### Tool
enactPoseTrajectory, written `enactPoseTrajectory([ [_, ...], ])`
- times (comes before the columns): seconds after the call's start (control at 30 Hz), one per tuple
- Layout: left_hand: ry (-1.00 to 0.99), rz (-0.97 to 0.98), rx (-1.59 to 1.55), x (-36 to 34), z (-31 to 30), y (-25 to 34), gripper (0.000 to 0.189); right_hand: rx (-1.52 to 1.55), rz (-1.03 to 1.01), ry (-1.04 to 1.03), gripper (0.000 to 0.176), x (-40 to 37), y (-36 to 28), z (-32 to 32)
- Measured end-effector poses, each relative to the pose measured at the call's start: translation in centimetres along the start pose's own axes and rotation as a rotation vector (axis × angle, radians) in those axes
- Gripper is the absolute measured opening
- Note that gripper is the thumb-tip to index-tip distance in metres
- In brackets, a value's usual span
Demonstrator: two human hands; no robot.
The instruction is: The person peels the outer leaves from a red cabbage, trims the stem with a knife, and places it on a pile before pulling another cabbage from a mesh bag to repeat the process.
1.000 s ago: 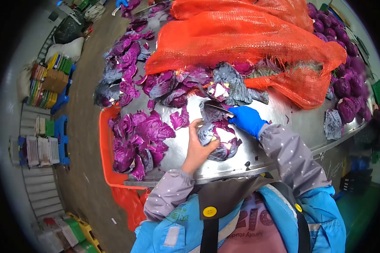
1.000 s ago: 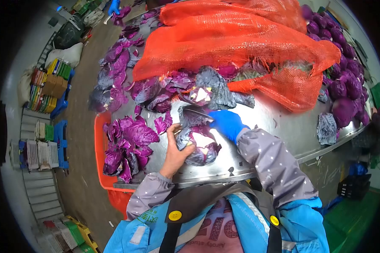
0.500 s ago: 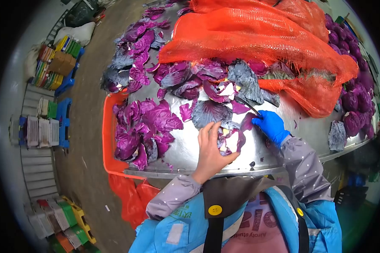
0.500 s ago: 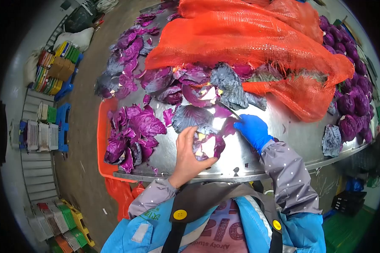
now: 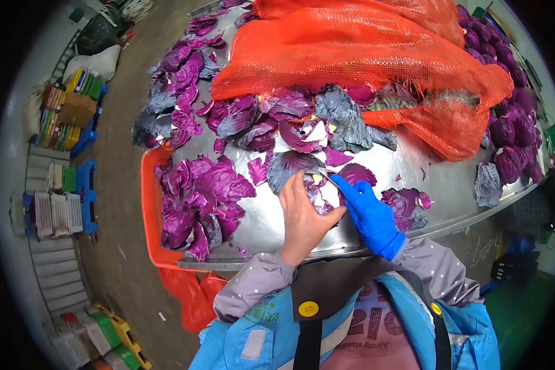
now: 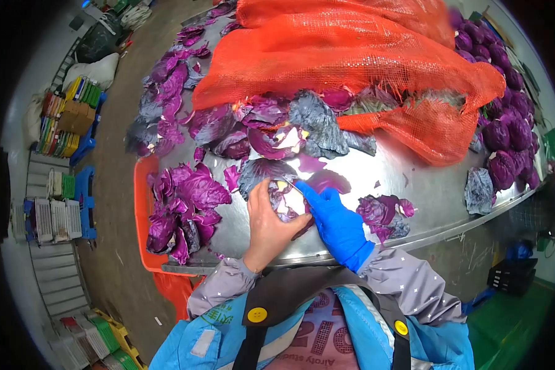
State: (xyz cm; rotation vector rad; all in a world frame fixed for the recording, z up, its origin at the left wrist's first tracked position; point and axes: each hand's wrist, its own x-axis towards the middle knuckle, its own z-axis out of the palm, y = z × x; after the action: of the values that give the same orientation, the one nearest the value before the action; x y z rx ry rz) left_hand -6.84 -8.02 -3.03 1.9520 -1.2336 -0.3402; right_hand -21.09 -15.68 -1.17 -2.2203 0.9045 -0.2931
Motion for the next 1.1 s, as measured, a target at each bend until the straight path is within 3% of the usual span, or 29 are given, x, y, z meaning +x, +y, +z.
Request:
enactPoseTrajectory([
  [0.17,0.024,0.045,0.077,0.5,0.8,0.6,0.089,-0.255,0.110,-0.094,0.062,3.1,0.5,0.3],
  [0.23,0.020,0.050,0.076,0.6,1.0,0.7,0.087,-0.268,-0.186,0.103,0.057,4.0,1.8,0.3],
  [0.27,0.007,0.027,0.094,0.6,1.2,1.1,0.088,-0.345,-0.098,-0.031,0.053,4.5,0.6,-0.9],
  [0.3,0.008,0.029,0.094,0.7,1.2,1.0,0.088,-0.345,-0.098,-0.029,0.053,5.0,0.8,-1.1],
  [0.4,0.010,0.039,0.097,0.7,1.2,0.9,0.090,-0.258,-0.048,-0.304,0.053,6.3,1.4,-2.8],
  [0.43,0.005,0.059,0.097,0.5,1.1,1.0,0.090,-0.259,-0.050,-0.300,0.053,6.8,2.4,-2.8],
  [0.5,-0.003,0.070,0.098,-0.3,1.0,1.0,0.091,0.258,0.025,-0.256,0.053,7.6,4.3,-2.2],
  [0.53,-0.030,0.114,0.098,-0.7,0.8,1.0,0.091,-0.058,0.054,-0.262,0.053,8.3,4.6,-2.5],
  [0.63,-0.048,0.152,0.153,-1.5,0.4,0.3,0.093,-0.174,-0.020,-0.271,0.049,8.4,8.2,-0.1],
  [0.67,-0.078,0.189,0.020,-1.5,-0.2,-1.3,0.095,0.025,0.069,-0.241,0.052,7.9,8.8,0.8],
  [0.7,-0.104,0.225,-0.113,-1.4,-1.1,-2.7,0.096,0.032,0.069,-0.251,0.052,7.0,8.8,1.2],
  [0.73,-0.149,0.145,-0.252,-1.2,-2.2,-4.0,0.096,0.309,0.141,-0.190,0.053,6.3,8.7,1.6],
  [0.77,-0.134,0.039,-0.196,-1.4,-3.5,-4.3,0.093,0.583,0.211,-0.128,0.053,5.9,8.4,1.9],
  [0.8,-0.074,-0.019,-0.160,-1.7,-4.1,-4.7,0.089,0.649,0.419,-0.234,0.054,5.5,6.3,0.3],
  [0.83,-0.016,-0.077,-0.125,-2.0,-4.3,-5.2,0.086,0.646,0.411,-0.243,0.054,4.8,5.5,0.3],
  [0.9,0.014,-0.180,-0.238,-2.2,-4.3,-5.1,0.084,0.352,0.092,-0.304,0.052,2.7,4.1,0.7],
  [1.0,0.084,-0.289,-0.242,-1.4,-3.7,-3.7,0.078,0.233,0.082,-0.280,0.045,1.6,2.0,0.6],
  [1.03,0.105,-0.238,-0.229,-1.6,-3.2,-3.6,0.080,0.338,0.124,-0.229,0.045,2.1,2.7,0.2],
  [1.1,0.052,-0.166,-0.247,-1.5,-3.0,-3.1,0.085,0.248,0.137,-0.119,0.046,3.5,3.2,-2.2],
])
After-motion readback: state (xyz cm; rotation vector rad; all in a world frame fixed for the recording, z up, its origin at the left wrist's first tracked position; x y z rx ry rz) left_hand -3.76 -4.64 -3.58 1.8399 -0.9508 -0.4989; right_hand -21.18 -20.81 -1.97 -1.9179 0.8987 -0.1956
